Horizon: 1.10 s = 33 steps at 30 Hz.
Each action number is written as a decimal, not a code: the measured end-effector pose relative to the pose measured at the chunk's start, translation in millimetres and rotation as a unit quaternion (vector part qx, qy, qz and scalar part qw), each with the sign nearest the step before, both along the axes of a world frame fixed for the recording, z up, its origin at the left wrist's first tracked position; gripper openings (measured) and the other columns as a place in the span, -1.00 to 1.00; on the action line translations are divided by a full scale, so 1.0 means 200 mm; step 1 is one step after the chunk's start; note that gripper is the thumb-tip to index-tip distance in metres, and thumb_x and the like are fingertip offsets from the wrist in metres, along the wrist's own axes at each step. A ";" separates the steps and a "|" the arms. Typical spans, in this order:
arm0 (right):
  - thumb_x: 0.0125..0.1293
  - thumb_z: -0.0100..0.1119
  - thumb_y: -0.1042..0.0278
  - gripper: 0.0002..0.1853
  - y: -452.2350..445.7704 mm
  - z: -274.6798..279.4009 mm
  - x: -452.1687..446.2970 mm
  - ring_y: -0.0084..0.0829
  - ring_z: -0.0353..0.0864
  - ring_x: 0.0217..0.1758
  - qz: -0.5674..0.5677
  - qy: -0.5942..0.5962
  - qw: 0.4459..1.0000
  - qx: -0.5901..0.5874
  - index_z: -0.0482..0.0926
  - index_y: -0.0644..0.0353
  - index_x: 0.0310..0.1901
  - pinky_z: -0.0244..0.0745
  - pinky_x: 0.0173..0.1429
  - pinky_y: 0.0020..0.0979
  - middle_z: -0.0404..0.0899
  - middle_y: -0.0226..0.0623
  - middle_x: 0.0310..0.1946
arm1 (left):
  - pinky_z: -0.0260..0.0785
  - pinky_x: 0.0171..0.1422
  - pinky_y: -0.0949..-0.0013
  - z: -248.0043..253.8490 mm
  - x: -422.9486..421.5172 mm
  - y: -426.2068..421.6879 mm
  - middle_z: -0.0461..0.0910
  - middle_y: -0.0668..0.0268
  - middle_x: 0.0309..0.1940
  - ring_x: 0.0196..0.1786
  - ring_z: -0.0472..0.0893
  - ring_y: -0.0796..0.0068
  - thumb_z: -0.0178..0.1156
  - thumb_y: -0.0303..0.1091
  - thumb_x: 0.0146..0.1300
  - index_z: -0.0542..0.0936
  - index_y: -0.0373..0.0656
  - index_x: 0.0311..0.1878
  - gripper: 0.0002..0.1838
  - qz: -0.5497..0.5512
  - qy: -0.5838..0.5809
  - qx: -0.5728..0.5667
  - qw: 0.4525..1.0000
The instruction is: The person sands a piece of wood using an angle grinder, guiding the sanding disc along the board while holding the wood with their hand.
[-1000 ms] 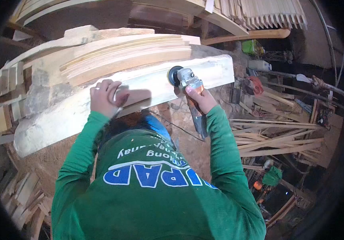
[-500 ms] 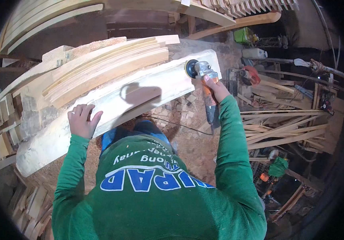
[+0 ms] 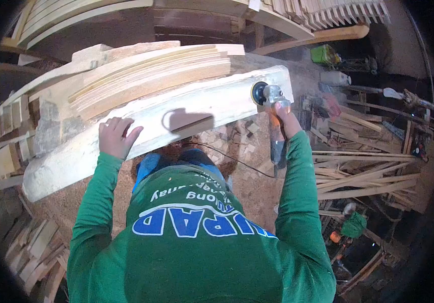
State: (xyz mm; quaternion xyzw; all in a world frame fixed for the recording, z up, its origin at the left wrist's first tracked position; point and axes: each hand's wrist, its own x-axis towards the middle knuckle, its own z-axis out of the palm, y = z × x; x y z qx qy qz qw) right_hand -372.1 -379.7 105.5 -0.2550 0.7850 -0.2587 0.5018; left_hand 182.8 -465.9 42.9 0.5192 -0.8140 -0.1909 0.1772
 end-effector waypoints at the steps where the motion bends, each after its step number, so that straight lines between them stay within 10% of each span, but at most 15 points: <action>1: 0.48 0.32 -0.37 -0.26 0.02 0.00 0.06 -0.51 0.65 -0.15 0.018 0.000 1.000 0.000 0.67 0.21 0.30 0.58 -0.04 -0.35 0.74 -0.38 -0.07 | 0.31 0.05 0.10 0.00 0.01 0.00 0.61 0.36 -0.36 -0.17 0.59 0.25 0.53 0.05 0.29 0.77 -0.04 -0.11 -0.63 -0.004 -0.001 -0.008 1.000; 25: 0.44 0.47 -0.15 -0.33 -0.03 0.19 1.80 -0.44 0.72 0.06 0.279 -0.023 0.960 -0.018 0.67 0.34 0.27 0.57 0.28 -0.34 0.80 -0.20 0.02 | 0.35 0.14 0.07 -0.07 0.86 0.28 0.68 0.39 -0.22 -0.03 0.63 0.24 0.49 -0.06 0.33 0.81 0.08 -0.18 -0.81 0.185 0.009 -0.044 0.982; 33: 0.36 0.43 -0.36 -0.15 -0.07 0.15 2.20 -0.06 0.81 0.15 0.403 -0.002 0.915 -0.015 0.62 0.38 0.29 0.60 0.32 -0.17 0.80 0.12 0.02 | 0.40 0.12 0.04 0.00 1.01 0.36 0.69 0.31 -0.18 -0.02 0.65 0.18 0.45 -0.13 0.36 0.81 0.03 -0.18 -0.84 0.242 0.027 -0.068 0.968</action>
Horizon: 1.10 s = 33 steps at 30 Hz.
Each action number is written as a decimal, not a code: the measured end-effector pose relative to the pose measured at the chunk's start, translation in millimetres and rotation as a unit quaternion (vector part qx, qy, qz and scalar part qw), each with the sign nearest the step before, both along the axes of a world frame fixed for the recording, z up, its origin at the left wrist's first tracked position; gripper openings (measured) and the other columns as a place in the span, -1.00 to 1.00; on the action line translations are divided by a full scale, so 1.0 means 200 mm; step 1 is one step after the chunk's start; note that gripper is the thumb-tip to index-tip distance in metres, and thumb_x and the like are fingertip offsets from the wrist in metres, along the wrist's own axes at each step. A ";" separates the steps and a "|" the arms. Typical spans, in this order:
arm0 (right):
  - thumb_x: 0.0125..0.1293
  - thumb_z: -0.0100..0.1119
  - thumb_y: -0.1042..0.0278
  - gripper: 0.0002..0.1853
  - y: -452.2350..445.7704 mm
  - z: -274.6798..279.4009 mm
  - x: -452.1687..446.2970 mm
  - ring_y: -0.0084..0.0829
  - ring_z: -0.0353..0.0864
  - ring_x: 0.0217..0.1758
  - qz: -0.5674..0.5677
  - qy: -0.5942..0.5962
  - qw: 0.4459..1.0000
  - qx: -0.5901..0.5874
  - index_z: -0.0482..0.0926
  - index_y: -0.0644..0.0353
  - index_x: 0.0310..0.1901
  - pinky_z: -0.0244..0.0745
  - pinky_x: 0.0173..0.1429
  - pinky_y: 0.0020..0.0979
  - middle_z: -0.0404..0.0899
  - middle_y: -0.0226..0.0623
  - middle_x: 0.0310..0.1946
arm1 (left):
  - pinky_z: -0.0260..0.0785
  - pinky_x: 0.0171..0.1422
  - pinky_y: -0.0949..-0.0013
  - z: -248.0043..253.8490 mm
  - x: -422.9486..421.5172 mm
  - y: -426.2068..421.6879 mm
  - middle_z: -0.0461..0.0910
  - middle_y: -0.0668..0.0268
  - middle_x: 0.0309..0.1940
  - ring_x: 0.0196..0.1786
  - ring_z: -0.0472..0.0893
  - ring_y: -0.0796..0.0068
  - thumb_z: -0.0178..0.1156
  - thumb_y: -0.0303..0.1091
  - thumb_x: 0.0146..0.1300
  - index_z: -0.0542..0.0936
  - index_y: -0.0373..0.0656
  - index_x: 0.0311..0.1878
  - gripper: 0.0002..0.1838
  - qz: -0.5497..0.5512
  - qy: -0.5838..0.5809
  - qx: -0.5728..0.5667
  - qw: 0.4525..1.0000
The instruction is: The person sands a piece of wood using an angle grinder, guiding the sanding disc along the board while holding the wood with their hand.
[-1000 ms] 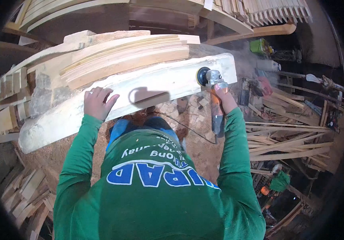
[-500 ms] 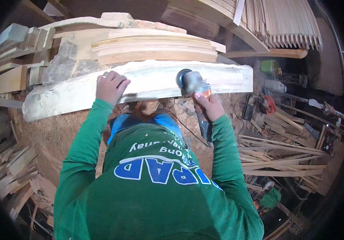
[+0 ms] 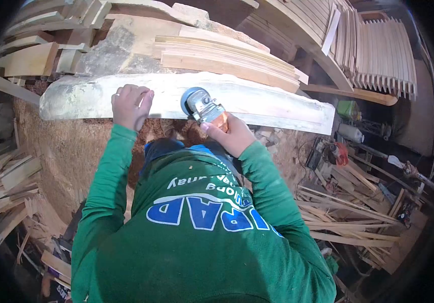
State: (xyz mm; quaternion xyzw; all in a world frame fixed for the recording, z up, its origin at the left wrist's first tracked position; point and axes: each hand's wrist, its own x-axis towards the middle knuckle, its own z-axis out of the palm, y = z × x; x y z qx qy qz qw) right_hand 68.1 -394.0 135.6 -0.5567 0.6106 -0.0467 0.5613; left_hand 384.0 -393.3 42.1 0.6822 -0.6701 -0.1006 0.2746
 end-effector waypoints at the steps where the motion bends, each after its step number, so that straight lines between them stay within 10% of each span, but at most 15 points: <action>1: 0.35 0.43 -0.37 -0.13 0.01 -0.03 0.02 0.01 0.80 0.18 0.003 0.010 1.000 -0.006 0.62 0.38 0.29 0.60 0.34 -0.13 0.80 0.18 0.04 | 0.40 0.12 0.04 0.01 0.00 0.00 0.69 0.29 -0.17 -0.03 0.65 0.17 0.44 -0.14 0.37 0.81 0.03 -0.17 -0.85 -0.004 0.003 -0.002 1.000; 18: 0.42 0.48 -0.15 -0.31 0.17 -0.02 -0.74 -0.38 0.75 0.10 -0.266 0.016 0.964 -0.012 0.67 0.37 0.26 0.59 0.28 -0.29 0.80 -0.17 0.05 | 0.47 -0.08 0.03 -0.09 -0.66 -0.13 0.75 0.31 -0.22 -0.17 0.70 0.15 0.58 -0.27 0.19 0.79 0.04 -0.15 -0.81 -0.272 0.119 -0.057 0.953; 33: 0.41 0.44 -0.28 -0.29 0.17 -0.02 -1.49 -0.45 0.67 -0.09 -0.397 0.056 0.915 -0.039 0.73 0.38 0.11 0.58 0.08 -0.32 0.76 -0.29 -0.14 | 0.36 0.23 0.03 -0.04 -1.22 -0.31 0.67 0.38 0.01 0.12 0.63 0.23 0.51 -0.18 0.27 0.82 0.10 -0.07 -0.81 -0.318 0.054 0.024 0.946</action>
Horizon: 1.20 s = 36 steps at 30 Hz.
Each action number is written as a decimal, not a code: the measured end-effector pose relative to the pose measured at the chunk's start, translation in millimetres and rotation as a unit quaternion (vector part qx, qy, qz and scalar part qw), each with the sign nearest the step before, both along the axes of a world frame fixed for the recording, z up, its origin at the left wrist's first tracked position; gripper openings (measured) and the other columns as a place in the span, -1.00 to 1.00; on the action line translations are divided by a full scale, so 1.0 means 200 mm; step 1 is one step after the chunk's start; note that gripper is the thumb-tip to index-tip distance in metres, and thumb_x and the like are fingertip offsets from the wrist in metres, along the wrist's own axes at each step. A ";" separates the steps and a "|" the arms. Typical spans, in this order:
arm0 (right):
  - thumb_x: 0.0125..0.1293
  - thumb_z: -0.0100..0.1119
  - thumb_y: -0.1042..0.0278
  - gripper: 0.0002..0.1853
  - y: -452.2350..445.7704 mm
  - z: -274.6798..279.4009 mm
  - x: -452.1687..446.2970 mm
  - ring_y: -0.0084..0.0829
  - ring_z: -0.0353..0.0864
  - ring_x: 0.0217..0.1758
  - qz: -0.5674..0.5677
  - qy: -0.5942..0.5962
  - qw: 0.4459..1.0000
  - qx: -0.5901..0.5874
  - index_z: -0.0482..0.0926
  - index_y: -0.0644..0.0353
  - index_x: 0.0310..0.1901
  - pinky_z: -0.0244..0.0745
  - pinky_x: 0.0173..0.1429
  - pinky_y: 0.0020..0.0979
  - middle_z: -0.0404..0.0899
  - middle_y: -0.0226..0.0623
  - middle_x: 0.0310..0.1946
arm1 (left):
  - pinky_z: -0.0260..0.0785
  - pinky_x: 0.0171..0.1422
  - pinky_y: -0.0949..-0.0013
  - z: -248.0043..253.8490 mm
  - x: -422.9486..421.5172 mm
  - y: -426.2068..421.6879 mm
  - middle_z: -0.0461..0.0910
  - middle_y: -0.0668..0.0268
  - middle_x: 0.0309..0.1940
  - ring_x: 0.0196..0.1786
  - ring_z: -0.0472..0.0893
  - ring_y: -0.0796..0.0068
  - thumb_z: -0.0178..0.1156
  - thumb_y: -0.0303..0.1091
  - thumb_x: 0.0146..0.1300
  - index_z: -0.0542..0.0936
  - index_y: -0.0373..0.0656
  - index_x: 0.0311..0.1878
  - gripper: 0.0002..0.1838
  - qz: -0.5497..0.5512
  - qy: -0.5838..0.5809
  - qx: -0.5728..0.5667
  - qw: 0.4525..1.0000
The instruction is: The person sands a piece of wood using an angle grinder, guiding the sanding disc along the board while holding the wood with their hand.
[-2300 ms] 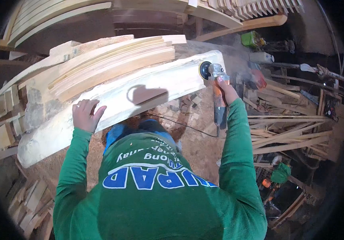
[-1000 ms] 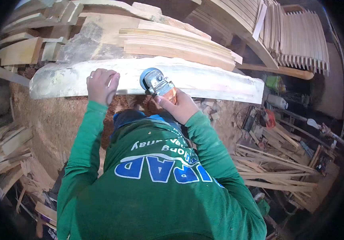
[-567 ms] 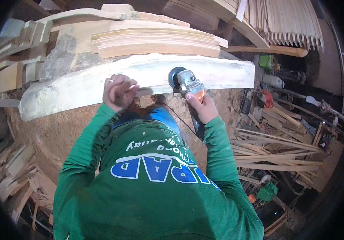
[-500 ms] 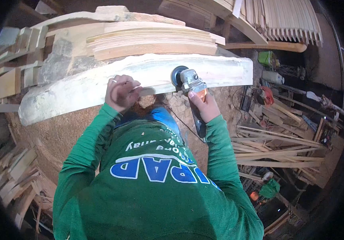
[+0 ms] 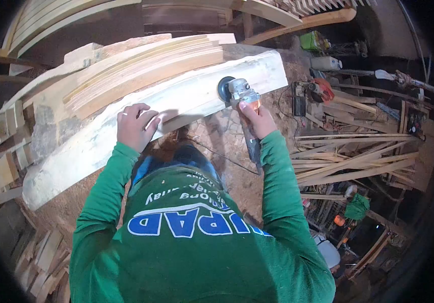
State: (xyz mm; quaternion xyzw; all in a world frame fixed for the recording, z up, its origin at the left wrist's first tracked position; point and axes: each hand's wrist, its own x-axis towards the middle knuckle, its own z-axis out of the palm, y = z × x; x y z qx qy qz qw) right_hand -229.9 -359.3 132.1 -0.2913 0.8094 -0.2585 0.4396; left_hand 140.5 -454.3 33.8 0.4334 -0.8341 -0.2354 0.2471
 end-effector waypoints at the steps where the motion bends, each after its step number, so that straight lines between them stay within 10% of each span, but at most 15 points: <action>1: 0.41 0.43 -0.29 -0.29 0.00 0.01 -0.06 -0.45 0.67 -0.10 -0.012 0.003 1.000 -0.002 0.73 0.38 0.10 0.58 0.08 -0.32 0.75 -0.29 -0.15 | 0.36 0.22 0.03 0.00 -0.03 -0.01 0.67 0.38 0.00 0.12 0.63 0.24 0.52 -0.18 0.27 0.82 0.10 -0.07 -0.81 -0.004 -0.005 0.007 1.000; 18: 0.50 0.33 -0.33 -0.27 -0.11 -0.08 -0.84 -0.44 0.70 -0.01 -0.087 -0.094 0.991 0.045 0.68 0.27 0.30 0.58 0.13 -0.36 0.76 -0.27 0.05 | 0.36 0.12 0.06 0.00 -0.12 -0.05 0.70 0.42 -0.11 0.00 0.64 0.25 0.54 -0.04 0.28 0.78 0.09 -0.17 -0.78 0.003 -0.030 -0.007 1.000; 36: 0.45 0.46 -0.14 -0.37 -0.14 0.01 0.56 -0.40 0.74 0.14 0.163 -0.093 0.982 0.000 0.69 0.27 0.28 0.56 0.33 -0.30 0.81 -0.19 0.07 | 0.32 0.13 0.09 -0.02 0.56 0.08 0.69 0.43 -0.18 -0.01 0.63 0.29 0.54 -0.10 0.26 0.83 0.10 -0.20 -0.84 0.139 -0.039 -0.011 0.989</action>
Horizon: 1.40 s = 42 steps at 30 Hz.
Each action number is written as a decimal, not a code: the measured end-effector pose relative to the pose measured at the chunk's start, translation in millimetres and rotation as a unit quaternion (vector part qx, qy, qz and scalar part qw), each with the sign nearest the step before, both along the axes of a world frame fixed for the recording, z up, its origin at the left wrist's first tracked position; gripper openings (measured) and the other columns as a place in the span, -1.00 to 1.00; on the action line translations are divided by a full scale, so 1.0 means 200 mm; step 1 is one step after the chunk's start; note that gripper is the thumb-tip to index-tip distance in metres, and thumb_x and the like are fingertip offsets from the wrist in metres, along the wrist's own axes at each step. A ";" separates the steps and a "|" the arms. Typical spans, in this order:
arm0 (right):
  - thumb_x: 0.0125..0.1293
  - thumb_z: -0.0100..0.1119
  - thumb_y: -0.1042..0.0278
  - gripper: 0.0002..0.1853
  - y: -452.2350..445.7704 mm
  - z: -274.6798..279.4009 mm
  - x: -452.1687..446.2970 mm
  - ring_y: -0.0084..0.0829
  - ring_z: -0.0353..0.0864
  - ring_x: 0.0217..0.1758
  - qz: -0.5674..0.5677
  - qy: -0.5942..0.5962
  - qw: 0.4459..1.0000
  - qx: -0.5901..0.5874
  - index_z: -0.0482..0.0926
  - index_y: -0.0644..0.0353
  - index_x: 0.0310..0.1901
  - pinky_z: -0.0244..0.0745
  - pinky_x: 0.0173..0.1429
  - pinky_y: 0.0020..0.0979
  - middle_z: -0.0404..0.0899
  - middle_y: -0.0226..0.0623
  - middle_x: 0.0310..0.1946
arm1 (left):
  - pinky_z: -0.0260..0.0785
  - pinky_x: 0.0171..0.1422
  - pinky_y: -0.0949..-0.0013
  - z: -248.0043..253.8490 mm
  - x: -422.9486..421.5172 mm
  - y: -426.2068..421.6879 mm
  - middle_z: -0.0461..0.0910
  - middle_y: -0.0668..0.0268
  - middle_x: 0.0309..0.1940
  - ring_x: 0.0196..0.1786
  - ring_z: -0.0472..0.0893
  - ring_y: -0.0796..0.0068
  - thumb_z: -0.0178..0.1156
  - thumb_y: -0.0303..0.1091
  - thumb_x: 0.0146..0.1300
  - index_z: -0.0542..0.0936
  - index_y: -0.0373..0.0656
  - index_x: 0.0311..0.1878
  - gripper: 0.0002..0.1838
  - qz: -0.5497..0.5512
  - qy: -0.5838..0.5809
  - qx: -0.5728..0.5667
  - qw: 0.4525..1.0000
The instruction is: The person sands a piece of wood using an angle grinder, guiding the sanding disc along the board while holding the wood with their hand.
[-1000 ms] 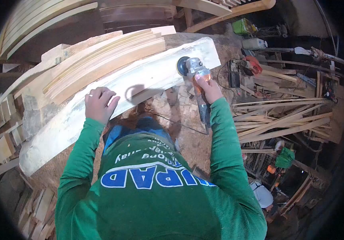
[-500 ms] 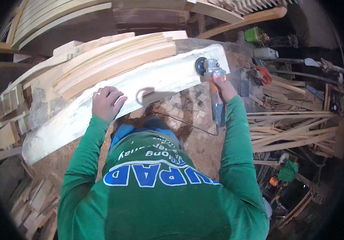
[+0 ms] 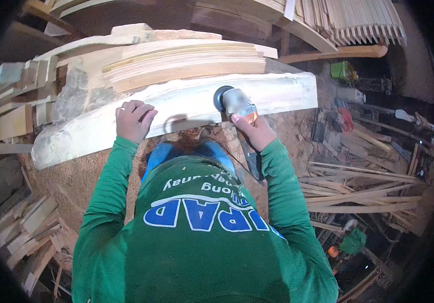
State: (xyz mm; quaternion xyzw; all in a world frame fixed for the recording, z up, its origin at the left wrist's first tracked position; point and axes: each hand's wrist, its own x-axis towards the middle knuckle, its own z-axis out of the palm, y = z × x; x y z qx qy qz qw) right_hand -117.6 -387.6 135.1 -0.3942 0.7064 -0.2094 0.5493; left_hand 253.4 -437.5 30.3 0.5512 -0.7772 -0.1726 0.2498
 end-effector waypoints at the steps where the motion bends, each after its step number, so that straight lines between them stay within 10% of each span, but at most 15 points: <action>1: 0.45 0.47 -0.14 -0.36 -0.01 0.01 0.06 -0.40 0.74 0.12 0.013 0.002 1.000 0.016 0.70 0.28 0.27 0.57 0.32 -0.30 0.81 -0.19 0.06 | 0.33 0.12 0.09 0.00 0.06 0.00 0.69 0.43 -0.19 -0.02 0.64 0.28 0.53 -0.11 0.27 0.83 0.09 -0.20 -0.84 0.015 -0.002 -0.003 1.000; 11: 0.42 0.51 -0.11 -0.40 -0.08 -0.02 0.62 -0.41 0.75 0.00 0.137 -0.068 0.988 0.024 0.70 0.32 0.17 0.61 0.19 -0.32 0.82 -0.21 -0.06 | 0.41 0.17 0.08 -0.02 0.51 0.09 0.74 0.35 -0.11 0.03 0.68 0.24 0.47 -0.16 0.34 0.81 0.04 -0.13 -0.85 0.188 -0.020 -0.020 0.982; 20: 0.35 0.30 -0.56 -0.02 -0.13 -0.03 1.01 0.20 0.77 0.18 0.300 0.076 0.951 -0.011 0.62 0.43 0.23 0.61 0.32 0.00 0.76 0.31 -0.01 | 0.40 0.20 0.08 -0.02 0.70 0.19 0.72 0.36 -0.10 0.05 0.67 0.22 0.46 -0.22 0.32 0.81 0.06 -0.12 -0.88 0.217 0.012 -0.045 0.975; 37: 0.44 0.49 -0.09 -0.39 -0.09 0.06 0.28 -0.39 0.75 0.11 0.030 0.028 0.999 0.035 0.69 0.30 0.24 0.59 0.31 -0.30 0.81 -0.20 0.04 | 0.32 0.14 0.12 0.01 -0.09 -0.03 0.73 0.40 -0.13 -0.02 0.67 0.25 0.54 -0.26 0.20 0.80 0.13 -0.01 -0.72 -0.040 0.087 -0.023 0.995; 42: 0.44 0.46 -0.16 -0.36 -0.09 0.00 -0.07 -0.43 0.73 0.06 -0.021 0.045 0.997 0.055 0.69 0.28 0.25 0.58 0.25 -0.32 0.80 -0.25 0.00 | 0.29 0.23 0.03 0.02 -0.30 -0.10 0.70 0.37 -0.04 0.09 0.64 0.24 0.51 0.03 0.28 0.77 0.13 0.13 -0.58 -0.041 0.018 0.013 0.999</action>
